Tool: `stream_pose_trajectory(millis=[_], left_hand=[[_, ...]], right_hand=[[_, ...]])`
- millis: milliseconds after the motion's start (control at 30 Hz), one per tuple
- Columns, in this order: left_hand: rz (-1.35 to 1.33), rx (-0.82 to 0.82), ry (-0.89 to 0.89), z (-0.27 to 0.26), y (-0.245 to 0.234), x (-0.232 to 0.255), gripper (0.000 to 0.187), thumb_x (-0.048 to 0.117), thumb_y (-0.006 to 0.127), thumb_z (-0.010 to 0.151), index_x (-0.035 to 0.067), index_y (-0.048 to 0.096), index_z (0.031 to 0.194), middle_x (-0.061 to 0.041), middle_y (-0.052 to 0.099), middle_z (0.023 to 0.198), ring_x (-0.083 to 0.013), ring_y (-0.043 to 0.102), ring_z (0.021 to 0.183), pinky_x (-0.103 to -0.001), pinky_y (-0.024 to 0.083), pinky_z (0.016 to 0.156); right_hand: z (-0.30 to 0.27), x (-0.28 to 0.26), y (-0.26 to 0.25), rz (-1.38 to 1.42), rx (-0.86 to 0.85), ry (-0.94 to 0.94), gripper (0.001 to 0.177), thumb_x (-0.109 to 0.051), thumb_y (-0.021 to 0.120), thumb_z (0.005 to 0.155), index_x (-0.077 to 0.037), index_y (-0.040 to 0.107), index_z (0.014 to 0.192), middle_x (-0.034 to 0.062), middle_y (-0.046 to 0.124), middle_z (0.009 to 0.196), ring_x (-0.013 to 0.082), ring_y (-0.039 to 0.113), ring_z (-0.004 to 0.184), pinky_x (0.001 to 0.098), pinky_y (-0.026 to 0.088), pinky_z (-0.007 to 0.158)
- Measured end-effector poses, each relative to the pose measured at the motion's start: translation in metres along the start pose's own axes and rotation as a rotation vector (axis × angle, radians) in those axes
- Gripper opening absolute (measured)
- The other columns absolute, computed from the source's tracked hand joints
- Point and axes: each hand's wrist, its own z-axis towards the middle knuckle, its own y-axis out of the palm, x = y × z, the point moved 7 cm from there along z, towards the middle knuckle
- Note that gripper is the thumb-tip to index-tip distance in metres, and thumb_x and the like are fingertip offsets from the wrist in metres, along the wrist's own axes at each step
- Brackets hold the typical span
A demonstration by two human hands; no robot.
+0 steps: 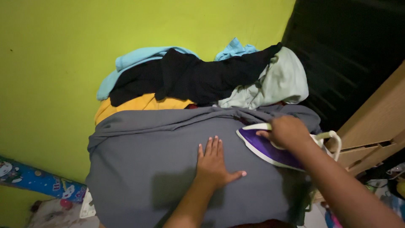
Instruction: The person irons a gray shirt on a white table using a purple and white iron. They smooth the fabric with their left hand while moving the iron back and forth with their right hand, then reposition the shirt to continue ironing different sections.
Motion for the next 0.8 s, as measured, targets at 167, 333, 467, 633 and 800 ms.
stream_pose_trajectory(millis=[167,333,467,633,800], left_hand=[[-0.020,0.023,0.017,-0.003,-0.001,-0.001,0.138,0.090,0.059,0.071,-0.006,0.013,0.158,-0.021,0.008,0.170,-0.0323,-0.001,0.158,-0.055,-0.001,0.124],[-0.021,-0.026,0.007,-0.001,-0.002,-0.001,0.140,0.090,0.060,0.070,-0.006,0.011,0.159,-0.021,0.006,0.170,-0.0323,-0.002,0.158,-0.055,-0.002,0.124],[-0.017,-0.028,0.000,-0.001,-0.002,0.001,0.141,0.090,0.061,0.069,-0.006,0.010,0.159,-0.020,0.005,0.170,-0.0318,-0.003,0.158,-0.055,-0.003,0.124],[-0.012,-0.040,0.018,0.000,-0.002,0.001,0.141,0.089,0.063,0.069,-0.007,0.010,0.158,-0.021,0.005,0.169,-0.0332,-0.004,0.158,-0.056,-0.002,0.123],[-0.047,0.053,0.064,-0.004,-0.006,0.002,0.138,0.084,0.069,0.068,-0.009,0.017,0.156,-0.025,0.012,0.167,-0.0365,0.003,0.157,-0.058,0.001,0.122]], right_hand=[[-0.027,0.014,0.006,-0.052,-0.098,-0.004,0.069,-0.075,0.058,0.085,-0.014,0.073,0.112,0.0151,0.076,0.094,0.0320,0.075,0.090,0.0449,0.059,0.083],[-0.049,0.023,0.011,-0.070,-0.168,0.003,0.072,-0.077,0.056,0.085,-0.016,0.070,0.121,0.0119,0.077,0.091,0.0274,0.078,0.083,0.0420,0.062,0.080],[-0.055,0.024,0.009,-0.096,-0.131,0.002,0.072,-0.077,0.056,0.082,-0.018,0.071,0.119,0.0111,0.077,0.090,0.0279,0.078,0.086,0.0419,0.062,0.080],[-0.046,0.024,0.005,-0.079,-0.090,0.029,0.070,-0.077,0.057,0.081,-0.019,0.072,0.117,0.0101,0.078,0.091,0.0283,0.078,0.086,0.0425,0.062,0.079],[-0.020,0.028,0.001,-0.072,-0.095,0.114,0.068,-0.077,0.056,0.085,-0.019,0.075,0.113,0.0112,0.079,0.096,0.0288,0.078,0.089,0.0426,0.061,0.081]])
